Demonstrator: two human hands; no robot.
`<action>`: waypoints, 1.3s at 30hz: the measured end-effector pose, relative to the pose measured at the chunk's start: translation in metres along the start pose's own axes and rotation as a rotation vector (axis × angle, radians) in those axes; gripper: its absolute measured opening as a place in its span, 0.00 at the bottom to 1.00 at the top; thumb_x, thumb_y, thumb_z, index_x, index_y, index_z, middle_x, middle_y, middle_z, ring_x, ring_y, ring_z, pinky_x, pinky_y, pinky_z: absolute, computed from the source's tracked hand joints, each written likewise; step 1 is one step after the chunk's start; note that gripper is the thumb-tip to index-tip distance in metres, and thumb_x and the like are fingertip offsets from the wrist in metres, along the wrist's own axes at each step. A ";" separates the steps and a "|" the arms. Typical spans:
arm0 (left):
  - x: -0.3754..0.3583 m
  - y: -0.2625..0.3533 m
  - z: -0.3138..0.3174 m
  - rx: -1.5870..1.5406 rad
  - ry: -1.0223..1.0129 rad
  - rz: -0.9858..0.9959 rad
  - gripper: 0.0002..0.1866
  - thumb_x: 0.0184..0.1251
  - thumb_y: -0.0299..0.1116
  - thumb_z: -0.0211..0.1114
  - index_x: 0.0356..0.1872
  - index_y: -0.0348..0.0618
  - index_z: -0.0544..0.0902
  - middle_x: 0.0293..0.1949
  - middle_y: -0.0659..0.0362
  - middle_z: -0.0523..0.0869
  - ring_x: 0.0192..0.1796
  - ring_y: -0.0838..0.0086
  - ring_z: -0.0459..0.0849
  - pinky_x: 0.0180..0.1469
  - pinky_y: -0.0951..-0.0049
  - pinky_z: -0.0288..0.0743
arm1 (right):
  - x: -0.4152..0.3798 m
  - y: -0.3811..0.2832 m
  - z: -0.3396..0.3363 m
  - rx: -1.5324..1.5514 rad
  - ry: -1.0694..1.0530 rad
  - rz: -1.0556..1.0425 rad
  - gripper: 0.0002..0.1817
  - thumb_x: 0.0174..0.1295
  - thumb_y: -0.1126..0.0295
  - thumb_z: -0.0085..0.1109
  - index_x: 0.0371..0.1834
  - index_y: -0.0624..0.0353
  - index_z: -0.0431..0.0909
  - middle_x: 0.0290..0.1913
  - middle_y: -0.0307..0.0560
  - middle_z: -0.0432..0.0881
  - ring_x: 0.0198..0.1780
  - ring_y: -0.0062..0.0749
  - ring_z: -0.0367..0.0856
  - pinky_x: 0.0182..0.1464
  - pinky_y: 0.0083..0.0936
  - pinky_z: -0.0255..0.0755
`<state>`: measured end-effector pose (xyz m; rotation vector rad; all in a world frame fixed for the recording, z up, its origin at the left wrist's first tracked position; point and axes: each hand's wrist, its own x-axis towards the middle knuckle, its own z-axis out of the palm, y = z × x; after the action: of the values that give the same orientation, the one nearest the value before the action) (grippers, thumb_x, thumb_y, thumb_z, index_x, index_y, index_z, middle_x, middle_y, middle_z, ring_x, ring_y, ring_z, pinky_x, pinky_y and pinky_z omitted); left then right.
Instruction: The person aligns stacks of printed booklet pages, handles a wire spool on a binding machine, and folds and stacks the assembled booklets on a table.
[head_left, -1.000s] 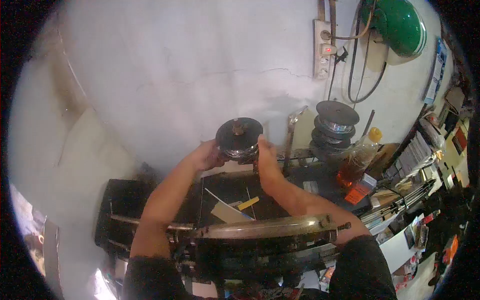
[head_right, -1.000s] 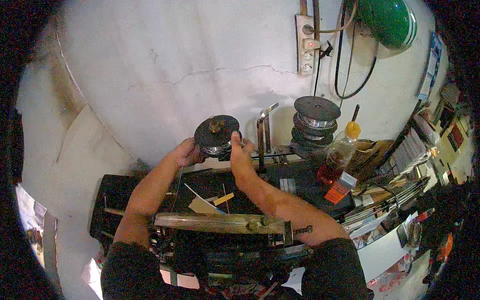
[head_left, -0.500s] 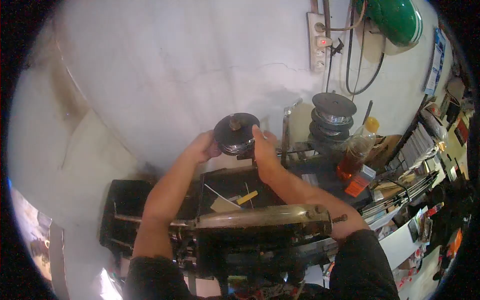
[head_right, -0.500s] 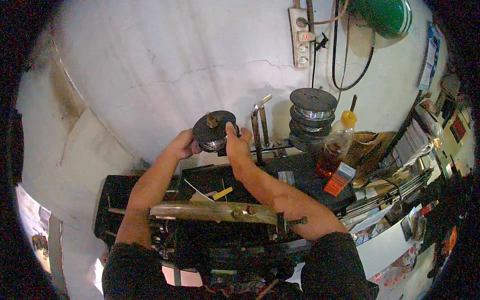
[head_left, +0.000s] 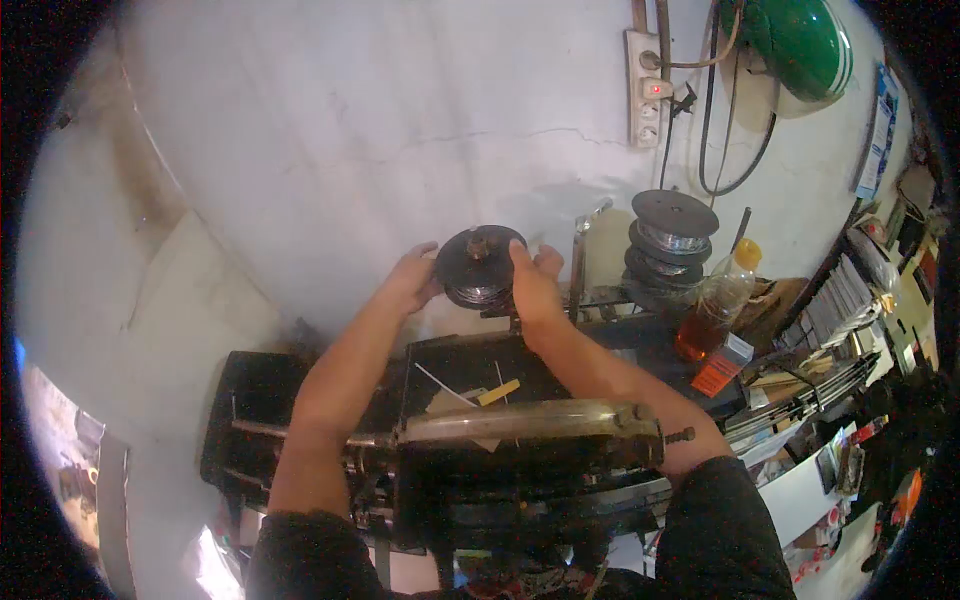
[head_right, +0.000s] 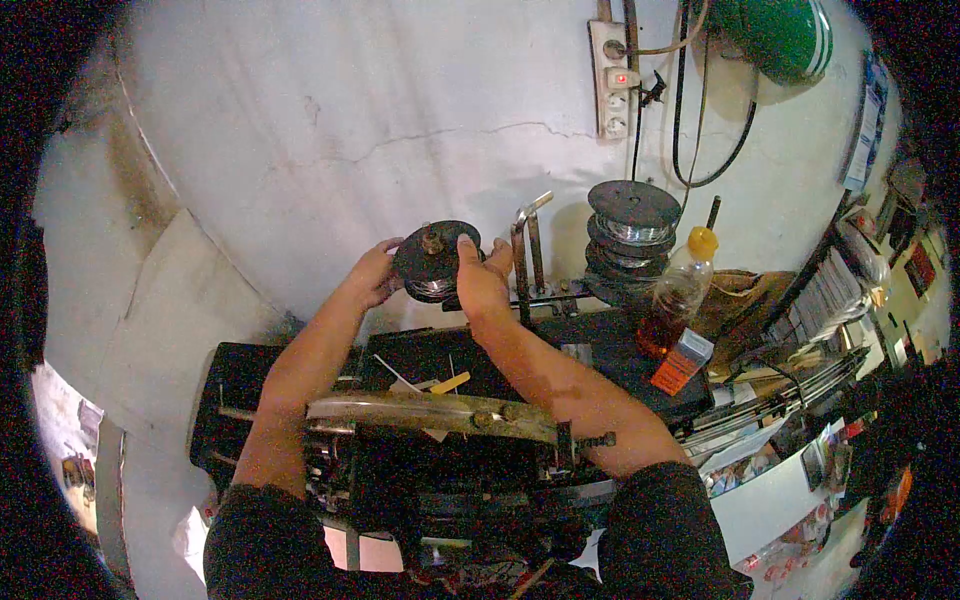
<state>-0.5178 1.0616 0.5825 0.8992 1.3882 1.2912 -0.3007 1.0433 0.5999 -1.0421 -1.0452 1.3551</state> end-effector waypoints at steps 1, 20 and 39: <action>-0.006 0.004 0.002 0.060 0.055 0.025 0.26 0.71 0.30 0.58 0.69 0.38 0.67 0.51 0.51 0.81 0.45 0.68 0.81 0.45 0.68 0.78 | 0.001 0.000 0.000 0.000 -0.001 0.000 0.44 0.68 0.49 0.56 0.75 0.67 0.47 0.74 0.68 0.57 0.75 0.54 0.58 0.74 0.40 0.54; -0.015 0.005 -0.008 -0.027 -0.282 -0.369 0.22 0.74 0.56 0.51 0.45 0.49 0.83 0.38 0.62 0.85 0.35 0.74 0.81 0.38 0.71 0.77 | -0.004 -0.007 -0.005 0.002 -0.109 0.204 0.47 0.66 0.50 0.56 0.76 0.63 0.41 0.74 0.70 0.57 0.74 0.58 0.58 0.73 0.45 0.54; -0.021 -0.034 0.005 0.277 -0.570 -0.248 0.22 0.74 0.39 0.56 0.59 0.33 0.75 0.52 0.45 0.85 0.56 0.58 0.85 0.59 0.60 0.79 | 0.015 0.010 -0.005 0.194 -0.249 0.238 0.46 0.67 0.39 0.50 0.75 0.62 0.45 0.73 0.63 0.59 0.73 0.48 0.59 0.71 0.46 0.54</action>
<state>-0.5044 1.0375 0.5527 1.1321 1.1817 0.5929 -0.2981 1.0585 0.5890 -0.8888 -0.9670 1.7778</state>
